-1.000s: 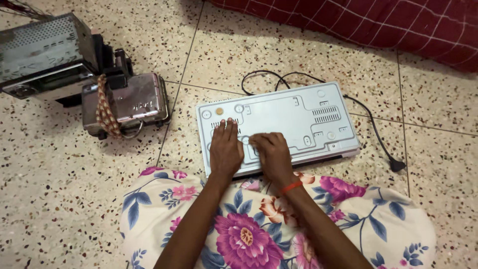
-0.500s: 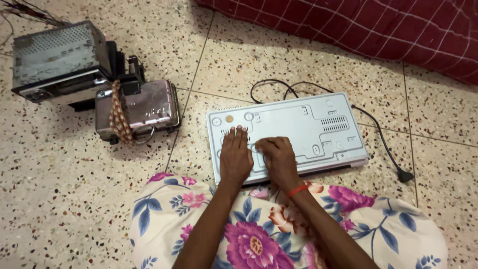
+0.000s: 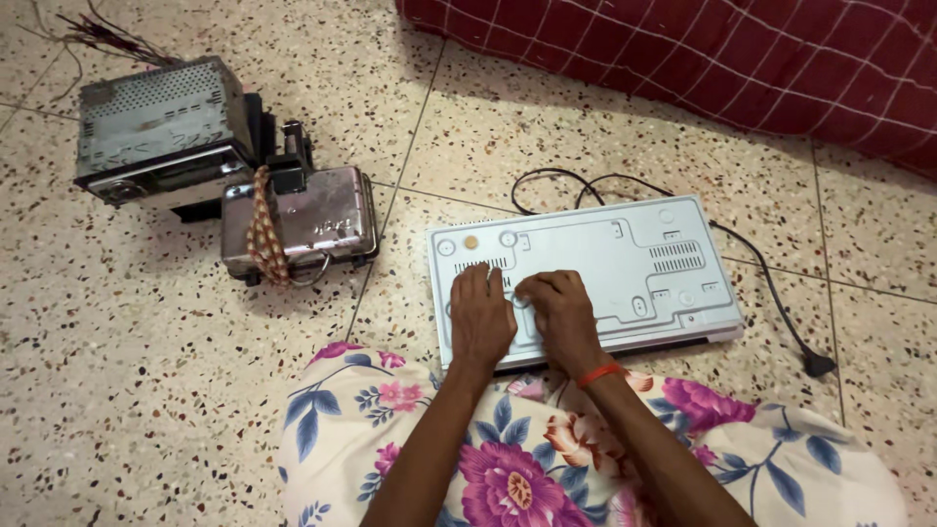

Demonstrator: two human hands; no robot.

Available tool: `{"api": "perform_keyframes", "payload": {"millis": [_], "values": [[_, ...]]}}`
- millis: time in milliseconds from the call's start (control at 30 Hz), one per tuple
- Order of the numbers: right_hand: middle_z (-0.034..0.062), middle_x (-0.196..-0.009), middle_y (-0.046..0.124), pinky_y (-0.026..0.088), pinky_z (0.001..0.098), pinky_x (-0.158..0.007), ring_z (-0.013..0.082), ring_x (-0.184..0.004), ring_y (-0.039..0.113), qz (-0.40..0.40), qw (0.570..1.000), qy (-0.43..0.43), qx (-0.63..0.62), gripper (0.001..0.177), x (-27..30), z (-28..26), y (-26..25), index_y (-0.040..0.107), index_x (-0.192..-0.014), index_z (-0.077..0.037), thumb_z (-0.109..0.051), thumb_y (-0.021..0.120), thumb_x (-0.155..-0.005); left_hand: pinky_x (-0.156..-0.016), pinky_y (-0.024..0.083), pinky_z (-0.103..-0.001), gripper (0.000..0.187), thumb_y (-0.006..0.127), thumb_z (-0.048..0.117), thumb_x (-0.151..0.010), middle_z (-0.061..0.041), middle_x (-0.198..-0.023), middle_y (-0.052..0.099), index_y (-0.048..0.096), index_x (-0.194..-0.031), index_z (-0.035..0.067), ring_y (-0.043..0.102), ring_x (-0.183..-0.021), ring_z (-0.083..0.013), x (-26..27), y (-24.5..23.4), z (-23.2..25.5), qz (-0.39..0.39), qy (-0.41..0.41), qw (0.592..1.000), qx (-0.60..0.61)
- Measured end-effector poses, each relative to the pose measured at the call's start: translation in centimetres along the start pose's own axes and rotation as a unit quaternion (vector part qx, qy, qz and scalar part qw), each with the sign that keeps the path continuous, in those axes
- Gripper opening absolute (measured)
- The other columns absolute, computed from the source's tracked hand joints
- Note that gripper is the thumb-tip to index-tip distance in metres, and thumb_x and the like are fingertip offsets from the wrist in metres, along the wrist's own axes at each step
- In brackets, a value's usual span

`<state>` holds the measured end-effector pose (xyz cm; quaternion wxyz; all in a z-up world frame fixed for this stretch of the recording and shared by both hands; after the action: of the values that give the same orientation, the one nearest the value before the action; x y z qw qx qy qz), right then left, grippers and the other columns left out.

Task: The person sits on the floor and handles various electronic components, including a white DVD player casing, a power supply unit, and internal circuit boards, by moving and placing them together.

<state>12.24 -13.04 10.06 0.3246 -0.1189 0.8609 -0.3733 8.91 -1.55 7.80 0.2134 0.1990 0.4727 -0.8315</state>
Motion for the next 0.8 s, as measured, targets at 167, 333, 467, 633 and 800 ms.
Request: {"api": "perform_keyframes", "payload": {"millis": [167,333,467,633,800], "values": [[0.0080,-0.103,0.070,0.051,0.0397,-0.090,0.0308,-0.101,0.060,0.004,1.000,0.012,0.003,0.023,-1.8,0.0,1.9,0.076,-0.098,-0.010,0.004,0.069,-0.081,-0.106,0.041,-0.048,0.040,0.062,0.004,-0.079,-0.021,-0.119,0.060,0.061,-0.118,-0.005,0.056,-0.116,-0.0359,0.0,0.2,-0.3,-0.009,-0.005,1.000,-0.009],[0.0107,-0.104,0.067,0.049,0.0433,-0.095,0.0356,-0.107,0.058,-0.021,0.997,-0.068,-0.028,0.029,-1.7,-1.3,0.8,0.074,-0.100,-0.004,0.009,0.064,-0.076,-0.103,0.042,-0.047,0.042,0.063,0.005,-0.078,-0.020,-0.119,0.060,0.061,-0.119,-0.005,0.055,-0.116,-0.0355,0.0,-0.4,-0.2,0.007,-0.008,1.000,-0.018],[0.0116,-0.107,0.067,0.050,0.0433,-0.098,0.0346,-0.110,0.059,-0.061,0.993,-0.075,-0.070,0.031,-2.6,-0.7,1.4,0.074,-0.102,-0.003,0.011,0.061,-0.077,-0.103,0.042,-0.047,0.044,0.063,0.005,-0.077,-0.021,-0.120,0.060,0.060,-0.120,-0.005,0.055,-0.117,-0.0355,-0.2,-0.3,-0.3,0.001,-0.018,1.000,-0.022],[0.0125,-0.106,0.069,0.052,0.0429,-0.094,0.0347,-0.107,0.060,0.030,0.999,0.008,-0.034,0.023,-3.9,1.0,1.9,0.074,-0.102,-0.002,0.007,0.064,-0.083,-0.105,0.041,-0.047,0.050,0.063,0.006,-0.077,-0.021,-0.123,0.059,0.058,-0.125,-0.006,0.054,-0.120,-0.0357,0.0,0.0,-0.5,-0.008,-0.025,0.999,-0.020],[0.0132,-0.103,0.069,0.052,0.0429,-0.090,0.0354,-0.104,0.060,-0.005,0.998,-0.057,-0.039,0.023,-3.6,-0.4,1.6,0.075,-0.101,-0.002,0.005,0.064,-0.081,-0.116,0.030,-0.051,0.063,0.061,0.010,-0.077,-0.026,-0.140,0.053,0.053,-0.137,-0.009,0.044,-0.137,-0.0418,0.2,0.4,-1.1,-0.012,-0.053,0.997,-0.061]]}}
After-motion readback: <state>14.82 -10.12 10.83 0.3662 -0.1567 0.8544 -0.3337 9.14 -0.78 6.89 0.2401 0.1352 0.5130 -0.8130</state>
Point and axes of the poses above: each hand's wrist, its own x-axis away from the middle knuckle, its own y-axis out of the palm, z = x × y, the point moved 10 cm from there along -x, towards the middle knuckle
